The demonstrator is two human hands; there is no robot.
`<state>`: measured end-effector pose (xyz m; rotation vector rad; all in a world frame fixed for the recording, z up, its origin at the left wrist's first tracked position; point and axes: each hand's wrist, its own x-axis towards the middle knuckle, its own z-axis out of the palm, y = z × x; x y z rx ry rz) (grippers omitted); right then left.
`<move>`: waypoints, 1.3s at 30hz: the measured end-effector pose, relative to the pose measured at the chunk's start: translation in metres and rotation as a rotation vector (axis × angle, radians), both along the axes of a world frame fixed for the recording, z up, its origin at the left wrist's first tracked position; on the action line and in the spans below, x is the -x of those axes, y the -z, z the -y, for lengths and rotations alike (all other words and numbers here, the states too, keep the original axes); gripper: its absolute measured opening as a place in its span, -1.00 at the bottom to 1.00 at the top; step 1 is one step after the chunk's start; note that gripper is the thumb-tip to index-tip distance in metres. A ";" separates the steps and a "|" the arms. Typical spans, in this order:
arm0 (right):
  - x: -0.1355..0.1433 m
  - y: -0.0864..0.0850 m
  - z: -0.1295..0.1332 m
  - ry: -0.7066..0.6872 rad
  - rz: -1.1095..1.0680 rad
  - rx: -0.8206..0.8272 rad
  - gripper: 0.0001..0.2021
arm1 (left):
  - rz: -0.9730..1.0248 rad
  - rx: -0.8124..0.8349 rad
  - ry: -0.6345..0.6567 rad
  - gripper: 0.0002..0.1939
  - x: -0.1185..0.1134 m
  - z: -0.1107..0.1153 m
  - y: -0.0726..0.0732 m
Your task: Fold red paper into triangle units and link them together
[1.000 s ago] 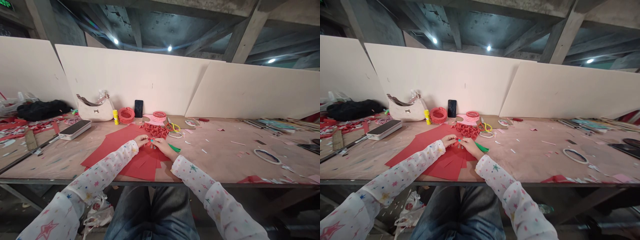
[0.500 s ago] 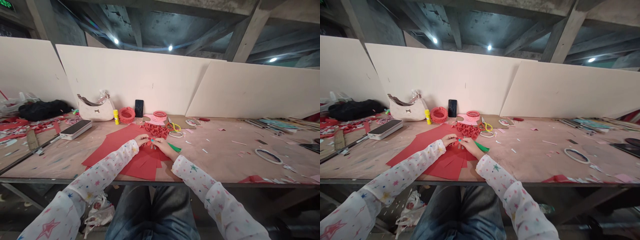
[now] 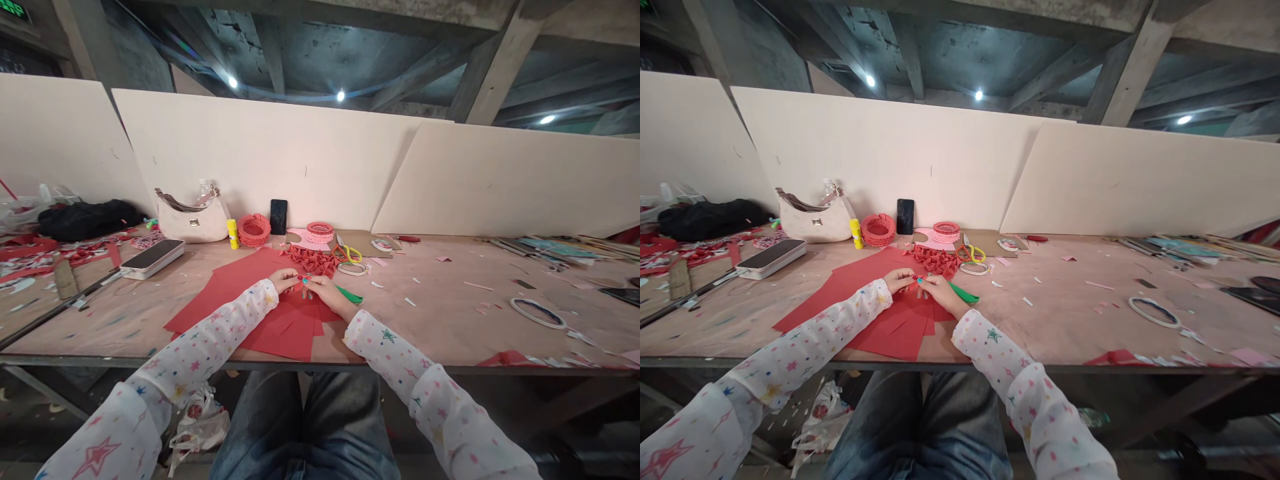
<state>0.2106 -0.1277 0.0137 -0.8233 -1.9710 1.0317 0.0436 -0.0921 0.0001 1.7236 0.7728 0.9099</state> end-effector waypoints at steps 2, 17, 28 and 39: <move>0.000 0.000 0.000 0.002 0.007 0.003 -0.61 | -0.009 0.006 0.009 -0.70 0.001 -0.002 0.002; 0.003 -0.006 0.006 0.015 -0.013 0.033 -0.72 | -0.012 -0.018 0.066 -0.75 0.004 -0.004 0.003; 0.004 -0.006 0.006 0.076 -0.043 0.005 -0.77 | -0.083 -0.057 0.054 -0.75 0.002 -0.001 0.001; 0.003 -0.003 0.004 0.051 -0.058 0.070 -0.77 | -0.146 -0.124 0.037 -0.80 0.003 -0.009 0.010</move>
